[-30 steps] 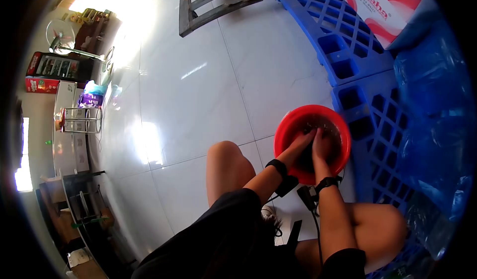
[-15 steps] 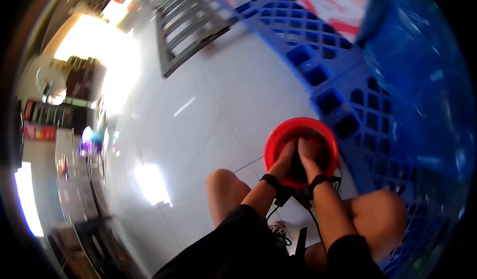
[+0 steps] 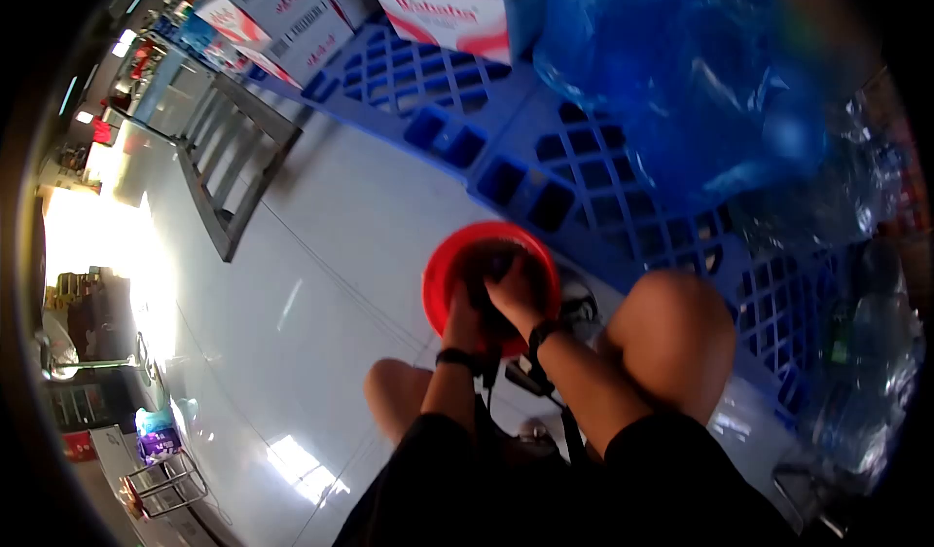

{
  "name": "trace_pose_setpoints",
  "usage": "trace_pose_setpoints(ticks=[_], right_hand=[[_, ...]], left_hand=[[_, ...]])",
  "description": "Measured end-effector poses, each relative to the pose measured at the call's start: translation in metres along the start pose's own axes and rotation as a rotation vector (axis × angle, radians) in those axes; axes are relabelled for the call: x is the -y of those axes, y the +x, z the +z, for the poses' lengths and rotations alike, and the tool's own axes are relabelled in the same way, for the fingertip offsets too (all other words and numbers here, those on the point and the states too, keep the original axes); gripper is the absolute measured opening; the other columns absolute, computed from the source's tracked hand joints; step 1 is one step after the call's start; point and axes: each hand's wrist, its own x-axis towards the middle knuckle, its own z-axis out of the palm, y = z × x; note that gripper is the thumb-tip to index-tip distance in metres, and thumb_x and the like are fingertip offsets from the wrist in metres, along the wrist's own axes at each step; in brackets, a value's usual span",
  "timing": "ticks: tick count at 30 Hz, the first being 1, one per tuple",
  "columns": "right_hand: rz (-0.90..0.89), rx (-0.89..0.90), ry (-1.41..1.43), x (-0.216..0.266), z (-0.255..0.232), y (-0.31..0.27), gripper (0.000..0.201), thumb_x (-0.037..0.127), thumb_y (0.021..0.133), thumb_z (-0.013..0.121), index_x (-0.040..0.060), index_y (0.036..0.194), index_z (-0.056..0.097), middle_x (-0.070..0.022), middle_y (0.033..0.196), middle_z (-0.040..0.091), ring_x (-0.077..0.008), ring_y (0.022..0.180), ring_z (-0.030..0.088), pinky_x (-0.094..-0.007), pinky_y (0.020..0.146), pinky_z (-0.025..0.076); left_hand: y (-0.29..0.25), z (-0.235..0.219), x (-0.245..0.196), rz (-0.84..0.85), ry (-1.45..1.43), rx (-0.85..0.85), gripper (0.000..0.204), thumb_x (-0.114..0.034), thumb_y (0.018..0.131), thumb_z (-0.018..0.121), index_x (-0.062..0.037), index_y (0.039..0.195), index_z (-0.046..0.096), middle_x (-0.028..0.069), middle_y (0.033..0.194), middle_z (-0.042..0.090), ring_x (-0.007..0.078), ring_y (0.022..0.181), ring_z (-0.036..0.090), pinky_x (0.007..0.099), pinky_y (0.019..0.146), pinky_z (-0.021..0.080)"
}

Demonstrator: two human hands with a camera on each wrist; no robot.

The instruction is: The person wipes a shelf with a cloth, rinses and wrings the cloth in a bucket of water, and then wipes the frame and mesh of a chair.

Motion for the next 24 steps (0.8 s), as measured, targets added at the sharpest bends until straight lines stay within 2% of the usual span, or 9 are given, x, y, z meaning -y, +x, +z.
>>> trace_pose_setpoints(ticks=[1, 2, 3, 9, 11, 14, 18, 20, 24], right_hand=[[-0.020, 0.010, 0.058, 0.007, -0.011, -0.005, 0.074, 0.019, 0.080, 0.060, 0.0143, 0.141, 0.018, -0.0290, 0.098, 0.061, -0.0461, 0.092, 0.058, -0.0494, 0.082, 0.047], [-0.198, -0.094, 0.046, -0.006, -0.003, -0.004, 0.057, 0.013, 0.081, 0.054, 0.0083, 0.134, 0.032, -0.0283, 0.093, 0.061, -0.0448, 0.090, 0.058, -0.0517, 0.078, 0.048], [-0.287, -0.133, 0.103, -0.017, 0.003, 0.001, 0.051, 0.012, 0.081, 0.053, 0.0071, 0.130, 0.039, -0.0280, 0.096, 0.061, -0.0457, 0.092, 0.057, -0.0517, 0.080, 0.046], [0.048, 0.009, 0.760, -0.017, 0.010, 0.019, 0.050, 0.027, 0.081, 0.061, 0.0035, 0.124, 0.050, -0.0113, 0.107, 0.061, -0.0263, 0.099, 0.057, -0.0335, 0.090, 0.041], [0.186, 0.031, 0.860, 0.004, -0.004, 0.008, 0.051, 0.033, 0.082, 0.061, 0.0039, 0.123, 0.052, -0.0078, 0.108, 0.060, -0.0218, 0.099, 0.055, -0.0312, 0.090, 0.040], [0.444, 0.018, 1.030, 0.022, -0.018, 0.006, 0.056, 0.049, 0.087, 0.051, 0.0076, 0.125, 0.052, -0.0089, 0.124, 0.052, -0.0222, 0.113, 0.048, -0.0342, 0.097, 0.035], [0.216, 0.040, 0.783, 0.015, -0.013, 0.002, 0.060, 0.052, 0.087, 0.048, 0.0060, 0.125, 0.051, -0.0118, 0.128, 0.051, -0.0254, 0.118, 0.046, -0.0350, 0.099, 0.034], [0.436, 0.085, 0.585, 0.017, -0.008, 0.000, 0.062, 0.052, 0.088, 0.048, 0.0030, 0.126, 0.050, -0.0160, 0.130, 0.050, -0.0294, 0.121, 0.045, -0.0361, 0.099, 0.034], [0.450, -0.050, 0.488, 0.020, 0.010, -0.002, 0.056, 0.047, 0.087, 0.049, 0.0009, 0.119, 0.055, -0.0218, 0.124, 0.053, -0.0357, 0.117, 0.049, -0.0385, 0.098, 0.038]], left_hand=[[0.005, 0.012, -0.046, -0.108, -0.327, 0.029, 0.051, -0.008, 0.084, 0.050, 0.0006, 0.132, 0.038, 0.0182, 0.126, 0.050, 0.0290, 0.119, 0.046, 0.0336, 0.103, 0.035], [0.036, 0.017, 0.007, -0.267, -0.744, -0.056, 0.046, -0.035, 0.091, 0.048, -0.0030, 0.125, 0.050, 0.0116, 0.115, 0.059, 0.0242, 0.103, 0.057, 0.0376, 0.090, 0.046], [0.068, 0.018, 0.055, -0.537, -0.699, -0.247, 0.043, -0.027, 0.088, 0.051, -0.0011, 0.122, 0.052, 0.0142, 0.110, 0.060, 0.0260, 0.099, 0.059, 0.0386, 0.085, 0.048], [0.071, 0.022, 0.037, -0.546, -0.169, -0.188, 0.044, -0.026, 0.087, 0.054, 0.0000, 0.122, 0.052, 0.0156, 0.114, 0.059, 0.0273, 0.101, 0.059, 0.0377, 0.085, 0.049], [0.071, 0.024, 0.025, -0.606, -0.796, -0.029, 0.048, -0.031, 0.087, 0.058, -0.0002, 0.123, 0.052, 0.0141, 0.115, 0.059, 0.0265, 0.101, 0.059, 0.0366, 0.087, 0.048], [0.073, 0.023, 0.022, -0.645, -0.861, 0.009, 0.052, -0.038, 0.088, 0.058, -0.0012, 0.123, 0.053, 0.0121, 0.116, 0.059, 0.0255, 0.102, 0.059, 0.0349, 0.089, 0.047], [0.068, 0.026, 0.022, -0.531, -0.662, -0.221, 0.048, -0.038, 0.089, 0.055, -0.0013, 0.121, 0.054, 0.0124, 0.110, 0.062, 0.0252, 0.097, 0.061, 0.0358, 0.088, 0.048], [0.064, 0.024, 0.014, -0.467, -0.338, -0.363, 0.054, -0.043, 0.090, 0.052, 0.0007, 0.122, 0.053, 0.0125, 0.110, 0.062, 0.0247, 0.099, 0.059, 0.0345, 0.090, 0.046], [0.064, 0.023, 0.010, -0.476, -0.499, -0.375, 0.057, -0.043, 0.090, 0.049, 0.0007, 0.128, 0.048, 0.0129, 0.119, 0.057, 0.0234, 0.108, 0.055, 0.0331, 0.092, 0.043]])
